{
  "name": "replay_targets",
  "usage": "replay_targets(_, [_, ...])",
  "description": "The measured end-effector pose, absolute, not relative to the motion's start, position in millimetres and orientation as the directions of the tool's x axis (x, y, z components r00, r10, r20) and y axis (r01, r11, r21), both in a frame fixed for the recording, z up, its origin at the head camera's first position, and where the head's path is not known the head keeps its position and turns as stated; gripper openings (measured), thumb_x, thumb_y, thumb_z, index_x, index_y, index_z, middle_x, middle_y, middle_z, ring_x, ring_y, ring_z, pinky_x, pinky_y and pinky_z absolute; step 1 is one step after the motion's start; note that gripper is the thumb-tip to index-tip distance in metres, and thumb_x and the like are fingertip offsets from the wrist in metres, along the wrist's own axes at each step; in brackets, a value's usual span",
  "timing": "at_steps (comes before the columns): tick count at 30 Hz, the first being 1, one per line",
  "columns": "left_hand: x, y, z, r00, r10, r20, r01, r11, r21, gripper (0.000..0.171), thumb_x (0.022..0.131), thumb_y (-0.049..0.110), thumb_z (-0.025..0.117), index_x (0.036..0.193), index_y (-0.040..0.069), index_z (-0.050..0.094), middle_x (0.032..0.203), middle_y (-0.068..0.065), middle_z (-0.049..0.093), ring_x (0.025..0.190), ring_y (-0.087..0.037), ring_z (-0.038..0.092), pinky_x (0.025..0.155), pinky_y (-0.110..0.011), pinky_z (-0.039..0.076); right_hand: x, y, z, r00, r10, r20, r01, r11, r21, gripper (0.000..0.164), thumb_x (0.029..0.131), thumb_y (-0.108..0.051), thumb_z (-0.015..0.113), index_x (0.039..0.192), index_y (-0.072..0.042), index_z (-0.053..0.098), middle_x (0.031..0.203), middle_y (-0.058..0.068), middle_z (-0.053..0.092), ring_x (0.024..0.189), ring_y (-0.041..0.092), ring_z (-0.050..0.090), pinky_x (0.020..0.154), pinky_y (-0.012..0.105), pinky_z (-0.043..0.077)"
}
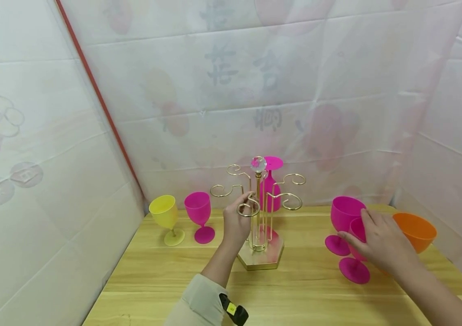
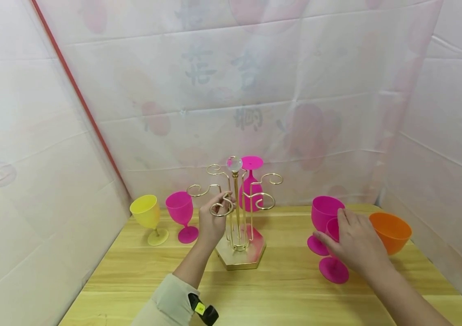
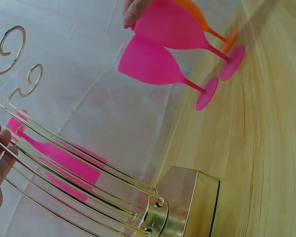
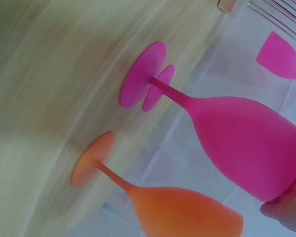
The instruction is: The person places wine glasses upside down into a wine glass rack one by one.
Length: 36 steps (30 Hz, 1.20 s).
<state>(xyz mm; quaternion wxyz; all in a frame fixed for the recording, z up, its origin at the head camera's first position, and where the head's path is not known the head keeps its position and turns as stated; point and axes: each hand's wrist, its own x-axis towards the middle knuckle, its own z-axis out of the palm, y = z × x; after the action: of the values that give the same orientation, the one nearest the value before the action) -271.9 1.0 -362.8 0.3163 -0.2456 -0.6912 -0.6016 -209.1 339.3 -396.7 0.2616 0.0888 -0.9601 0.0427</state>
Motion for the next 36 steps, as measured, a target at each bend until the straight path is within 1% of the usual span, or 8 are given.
replay_targets(3, [-272, 1, -363, -0.687, -0.042, 0.726, 0.714, 0.148, 0.684, 0.02, 0.094, -0.008, 0.055, 0.109, -0.01, 0.068, 0.087, -0.025, 0.072, 0.074, -0.042, 0.069, 0.068, -0.043, 0.061, -211, 340, -399, -0.849, -0.141, 0.509, -0.179, 0.983, -0.028, 0.094, 0.087, -0.06, 0.063, 0.135, 0.019, 0.042, 0.129, 0.039, 0.049, 0.115, 0.054, 0.044, 0.099, 0.064, 0.035])
replay_targets(8, [-291, 1, -381, -0.671, -0.034, 0.741, 0.732, 0.133, 0.668, 0.021, 0.098, 0.004, 0.057, 0.111, -0.006, 0.069, 0.085, -0.019, 0.073, 0.074, -0.04, 0.07, 0.068, -0.038, 0.061, -211, 340, -402, -0.838, -0.144, 0.526, -0.18, 0.983, -0.018, 0.093, 0.086, -0.058, 0.065, 0.132, 0.019, 0.043, 0.124, 0.04, 0.051, 0.111, 0.056, 0.047, 0.099, 0.064, 0.035])
replay_targets(10, [-298, 0, -388, -0.659, -0.032, 0.751, 0.741, 0.146, 0.656, 0.022, 0.098, 0.008, 0.058, 0.112, -0.004, 0.07, 0.084, -0.016, 0.074, 0.074, -0.036, 0.071, 0.067, -0.033, 0.061, -211, 340, -403, -0.831, -0.15, 0.535, -0.183, 0.983, -0.009, 0.091, 0.086, -0.057, 0.066, 0.132, 0.019, 0.043, 0.124, 0.039, 0.051, 0.11, 0.056, 0.047, 0.099, 0.064, 0.035])
replay_targets(15, [-297, 1, -388, -0.653, -0.042, 0.756, 0.739, 0.184, 0.648, 0.021, 0.097, 0.006, 0.059, 0.11, -0.005, 0.07, 0.081, -0.015, 0.073, 0.072, -0.026, 0.071, 0.065, -0.031, 0.061, -210, 340, -406, -0.798, -0.183, 0.574, -0.211, 0.977, 0.018, 0.089, 0.082, -0.053, 0.071, 0.13, 0.018, 0.046, 0.12, 0.037, 0.053, 0.104, 0.055, 0.049, 0.096, 0.064, 0.037])
replay_targets(20, [-296, 0, -387, -0.642, -0.049, 0.765, 0.744, 0.203, 0.637, 0.02, 0.097, 0.006, 0.059, 0.111, -0.001, 0.071, 0.078, -0.014, 0.073, 0.071, -0.025, 0.072, 0.064, -0.032, 0.06, -207, 336, -407, -0.756, -0.22, 0.616, -0.247, 0.968, 0.043, 0.082, 0.079, -0.047, 0.075, 0.124, 0.016, 0.051, 0.112, 0.032, 0.058, 0.098, 0.05, 0.052, 0.091, 0.062, 0.043])
replay_targets(30, [-294, -2, -389, -0.646, -0.019, 0.763, 0.743, 0.214, 0.635, 0.022, 0.099, 0.01, 0.057, 0.11, -0.002, 0.071, 0.082, -0.014, 0.074, 0.071, -0.023, 0.072, 0.064, -0.023, 0.059, -199, 328, -410, -0.72, -0.272, 0.639, -0.281, 0.956, 0.09, 0.071, 0.078, -0.044, 0.074, 0.121, 0.012, 0.061, 0.109, 0.028, 0.059, 0.098, 0.046, 0.052, 0.087, 0.058, 0.047])
replay_targets(33, [-293, -2, -389, -0.634, -0.015, 0.773, 0.75, 0.231, 0.62, 0.023, 0.099, 0.012, 0.057, 0.11, -0.003, 0.071, 0.082, -0.015, 0.074, 0.071, -0.022, 0.072, 0.064, -0.021, 0.058, -198, 326, -410, -0.719, -0.278, 0.637, -0.281, 0.955, 0.098, 0.069, 0.079, -0.044, 0.074, 0.12, 0.01, 0.062, 0.11, 0.025, 0.058, 0.098, 0.044, 0.053, 0.084, 0.057, 0.05])
replay_targets(36, [-293, -3, -388, -0.621, -0.007, 0.783, 0.761, 0.232, 0.606, 0.025, 0.099, 0.013, 0.057, 0.11, -0.005, 0.07, 0.082, -0.017, 0.073, 0.072, -0.027, 0.072, 0.064, -0.021, 0.058, -197, 324, -409, -0.739, -0.266, 0.619, -0.277, 0.958, 0.082, 0.067, 0.08, -0.041, 0.074, 0.121, 0.01, 0.06, 0.111, 0.024, 0.056, 0.098, 0.043, 0.054, 0.079, 0.058, 0.053])
